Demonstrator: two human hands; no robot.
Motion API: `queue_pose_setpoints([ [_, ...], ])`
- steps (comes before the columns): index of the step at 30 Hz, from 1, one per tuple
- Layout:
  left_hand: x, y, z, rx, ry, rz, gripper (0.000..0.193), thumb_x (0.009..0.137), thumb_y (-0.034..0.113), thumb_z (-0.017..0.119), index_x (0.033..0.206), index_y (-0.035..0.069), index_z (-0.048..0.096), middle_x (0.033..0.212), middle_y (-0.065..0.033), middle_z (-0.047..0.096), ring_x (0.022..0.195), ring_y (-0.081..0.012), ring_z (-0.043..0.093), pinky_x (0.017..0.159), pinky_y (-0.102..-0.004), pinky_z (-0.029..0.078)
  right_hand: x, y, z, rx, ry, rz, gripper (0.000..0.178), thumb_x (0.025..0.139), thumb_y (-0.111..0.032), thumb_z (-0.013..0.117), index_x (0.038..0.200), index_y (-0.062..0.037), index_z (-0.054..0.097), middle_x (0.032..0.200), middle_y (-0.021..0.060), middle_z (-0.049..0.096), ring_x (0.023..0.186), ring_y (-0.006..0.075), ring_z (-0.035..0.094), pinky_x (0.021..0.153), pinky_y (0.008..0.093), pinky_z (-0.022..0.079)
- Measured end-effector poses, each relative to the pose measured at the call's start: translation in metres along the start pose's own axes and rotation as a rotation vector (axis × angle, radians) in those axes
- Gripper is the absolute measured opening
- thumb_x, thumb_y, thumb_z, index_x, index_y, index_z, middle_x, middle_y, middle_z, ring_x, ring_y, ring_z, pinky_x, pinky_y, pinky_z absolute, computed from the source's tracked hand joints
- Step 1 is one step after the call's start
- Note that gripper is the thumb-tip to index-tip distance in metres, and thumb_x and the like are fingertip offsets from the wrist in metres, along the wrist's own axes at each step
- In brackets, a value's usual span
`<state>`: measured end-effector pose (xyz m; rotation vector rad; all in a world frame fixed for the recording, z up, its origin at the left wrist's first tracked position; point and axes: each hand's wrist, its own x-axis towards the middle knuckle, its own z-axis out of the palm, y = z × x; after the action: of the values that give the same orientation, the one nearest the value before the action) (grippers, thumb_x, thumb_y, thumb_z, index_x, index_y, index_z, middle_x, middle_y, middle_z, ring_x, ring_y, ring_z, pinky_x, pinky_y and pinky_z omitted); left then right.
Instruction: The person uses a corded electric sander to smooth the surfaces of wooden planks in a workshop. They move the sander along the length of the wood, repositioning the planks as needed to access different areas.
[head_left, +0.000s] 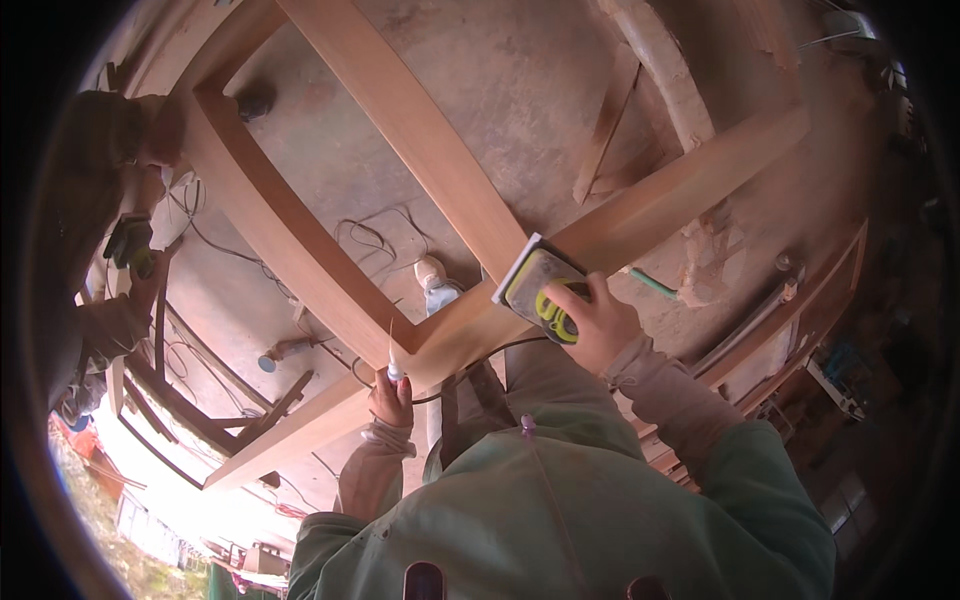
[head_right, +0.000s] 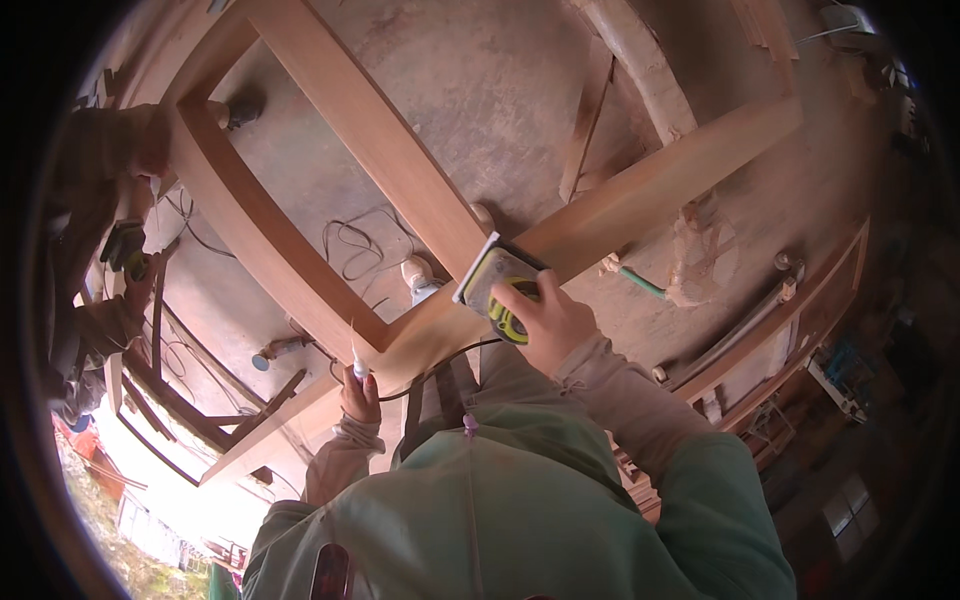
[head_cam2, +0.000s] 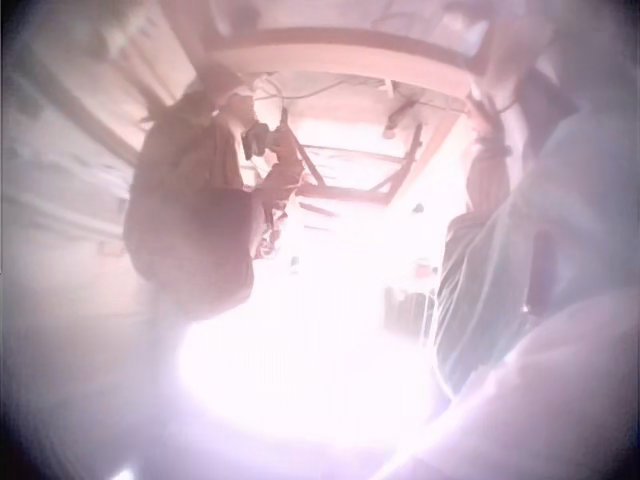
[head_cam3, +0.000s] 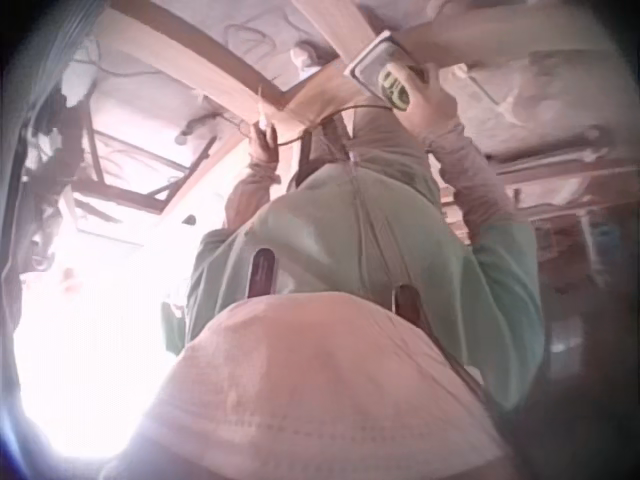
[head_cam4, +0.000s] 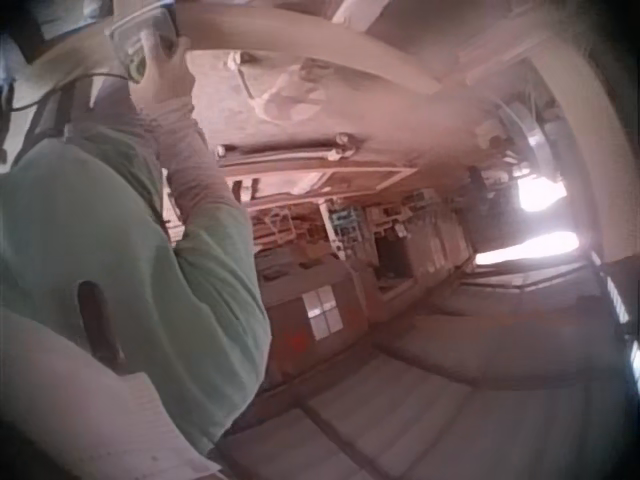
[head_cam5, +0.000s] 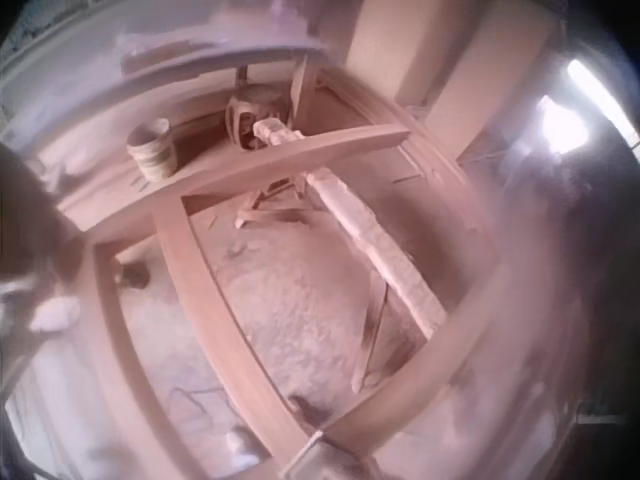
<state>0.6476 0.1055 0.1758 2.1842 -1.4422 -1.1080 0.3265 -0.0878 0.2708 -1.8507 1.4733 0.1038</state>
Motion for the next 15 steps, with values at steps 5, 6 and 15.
queue_pose_setpoints([
  [5, 0.015, 0.015, -0.016, 0.001, 0.03, -0.034, 0.035, 0.094, 0.037, 0.051, 0.107, 0.004, 0.05, 0.067, -0.0149, 0.058, 0.06, -0.0372, 0.06, 0.052, -0.0423, 0.044, -0.022, 0.034, -0.022, 0.203, 0.196, 0.065, 0.065, 0.064, -0.007, 0.075, 0.123, -0.0158, 0.05, 0.108, 0.0143, 0.05, 0.087, 0.035, 0.059, 0.071, 0.0423, 0.052],
  [6, 0.019, 0.02, -0.018, -0.013, 0.047, -0.037, 0.036, 0.094, 0.038, 0.051, 0.107, 0.004, 0.05, 0.068, -0.0149, 0.058, 0.06, -0.037, 0.059, 0.052, -0.042, 0.043, -0.022, 0.042, -0.029, 0.22, 0.267, 0.032, 0.065, 0.064, -0.007, 0.075, 0.123, -0.0156, 0.05, 0.109, 0.0147, 0.049, 0.086, 0.0352, 0.059, 0.069, 0.0421, 0.052],
  [15, 0.042, 0.052, -0.02, -0.116, 0.008, -0.106, 0.043, 0.096, 0.042, 0.05, 0.111, 0.001, 0.046, 0.065, -0.0053, 0.056, 0.053, -0.0141, 0.055, 0.049, -0.0284, 0.043, -0.013, 0.104, -0.062, 0.456, 0.465, 0.081, 0.068, 0.065, -0.005, 0.073, 0.126, -0.0042, 0.044, 0.108, 0.0131, 0.048, 0.097, 0.0256, 0.052, 0.085, 0.0377, 0.044],
])
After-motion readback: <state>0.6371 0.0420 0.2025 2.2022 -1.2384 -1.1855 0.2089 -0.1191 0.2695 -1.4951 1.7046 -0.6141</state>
